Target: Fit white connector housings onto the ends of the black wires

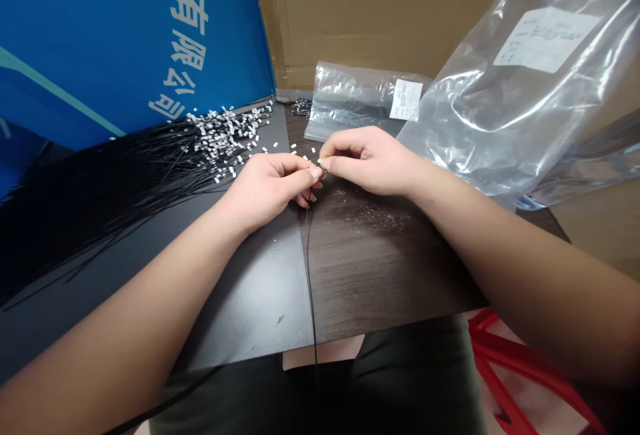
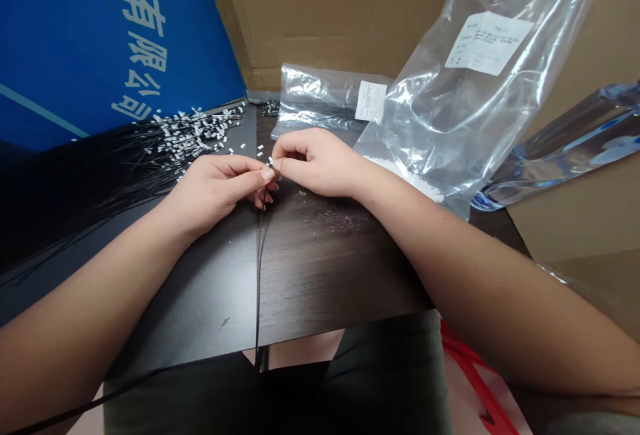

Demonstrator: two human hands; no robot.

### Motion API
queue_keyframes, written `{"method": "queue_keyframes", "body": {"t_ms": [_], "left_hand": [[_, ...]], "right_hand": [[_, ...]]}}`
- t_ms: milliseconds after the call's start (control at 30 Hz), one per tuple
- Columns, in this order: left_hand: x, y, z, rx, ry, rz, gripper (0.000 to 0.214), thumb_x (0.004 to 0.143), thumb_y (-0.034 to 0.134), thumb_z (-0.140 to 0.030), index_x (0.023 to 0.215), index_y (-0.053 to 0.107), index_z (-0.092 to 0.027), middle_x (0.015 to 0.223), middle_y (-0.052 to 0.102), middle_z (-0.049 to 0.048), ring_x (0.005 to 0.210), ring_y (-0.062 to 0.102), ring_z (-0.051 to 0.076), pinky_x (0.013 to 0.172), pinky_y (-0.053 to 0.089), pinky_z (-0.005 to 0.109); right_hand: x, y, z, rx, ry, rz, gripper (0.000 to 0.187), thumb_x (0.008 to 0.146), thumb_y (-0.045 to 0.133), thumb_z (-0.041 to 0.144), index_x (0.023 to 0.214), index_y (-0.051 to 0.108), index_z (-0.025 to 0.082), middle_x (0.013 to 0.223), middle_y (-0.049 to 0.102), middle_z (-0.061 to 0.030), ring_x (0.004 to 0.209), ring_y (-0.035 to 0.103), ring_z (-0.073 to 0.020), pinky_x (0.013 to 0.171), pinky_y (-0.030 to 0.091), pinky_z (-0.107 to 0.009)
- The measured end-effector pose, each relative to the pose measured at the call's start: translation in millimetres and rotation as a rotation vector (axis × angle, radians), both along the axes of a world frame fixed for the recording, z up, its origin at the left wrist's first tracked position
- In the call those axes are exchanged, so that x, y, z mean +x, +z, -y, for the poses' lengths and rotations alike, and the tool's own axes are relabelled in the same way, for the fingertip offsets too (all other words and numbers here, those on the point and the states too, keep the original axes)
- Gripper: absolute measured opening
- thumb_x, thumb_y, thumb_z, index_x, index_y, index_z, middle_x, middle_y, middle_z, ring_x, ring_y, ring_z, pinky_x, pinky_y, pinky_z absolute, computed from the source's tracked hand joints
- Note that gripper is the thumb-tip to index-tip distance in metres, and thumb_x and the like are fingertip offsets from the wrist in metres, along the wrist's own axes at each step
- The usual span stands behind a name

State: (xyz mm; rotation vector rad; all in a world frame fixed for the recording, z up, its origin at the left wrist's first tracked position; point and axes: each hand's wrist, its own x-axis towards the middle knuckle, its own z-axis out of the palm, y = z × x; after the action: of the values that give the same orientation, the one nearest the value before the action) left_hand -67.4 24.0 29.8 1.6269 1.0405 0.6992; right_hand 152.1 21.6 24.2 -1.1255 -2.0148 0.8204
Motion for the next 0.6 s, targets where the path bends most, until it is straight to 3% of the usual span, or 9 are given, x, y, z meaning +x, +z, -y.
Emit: {"method": "queue_keyframes", "body": {"t_ms": [167, 600], "left_hand": [[-2.5, -1.6, -3.6, -0.065, -0.024, 0.042, 0.020, 0.086, 0.081, -0.035, 0.089, 0.081, -0.015, 0.071, 0.076, 0.0060, 0.062, 0.072, 0.017, 0.064, 0.062, 0.029], [-1.6, -0.4, -4.5, -0.034, 0.015, -0.001, 0.012, 0.085, 0.078, -0.025, 0.087, 0.080, -0.013, 0.072, 0.076, 0.0051, 0.060, 0.070, 0.014, 0.060, 0.060, 0.025]], "right_hand": [[3.8, 1.6, -0.7, -0.036, 0.014, 0.019, 0.013, 0.090, 0.063, 0.025, 0.082, 0.073, 0.019, 0.079, 0.067, -0.0012, 0.076, 0.056, -0.0167, 0.072, 0.042, -0.033], [3.7, 1.5, -1.0, -0.042, 0.041, 0.047, 0.012, 0.088, 0.065, 0.025, 0.084, 0.072, 0.017, 0.079, 0.068, -0.0013, 0.074, 0.055, -0.0157, 0.071, 0.040, -0.032]]}}
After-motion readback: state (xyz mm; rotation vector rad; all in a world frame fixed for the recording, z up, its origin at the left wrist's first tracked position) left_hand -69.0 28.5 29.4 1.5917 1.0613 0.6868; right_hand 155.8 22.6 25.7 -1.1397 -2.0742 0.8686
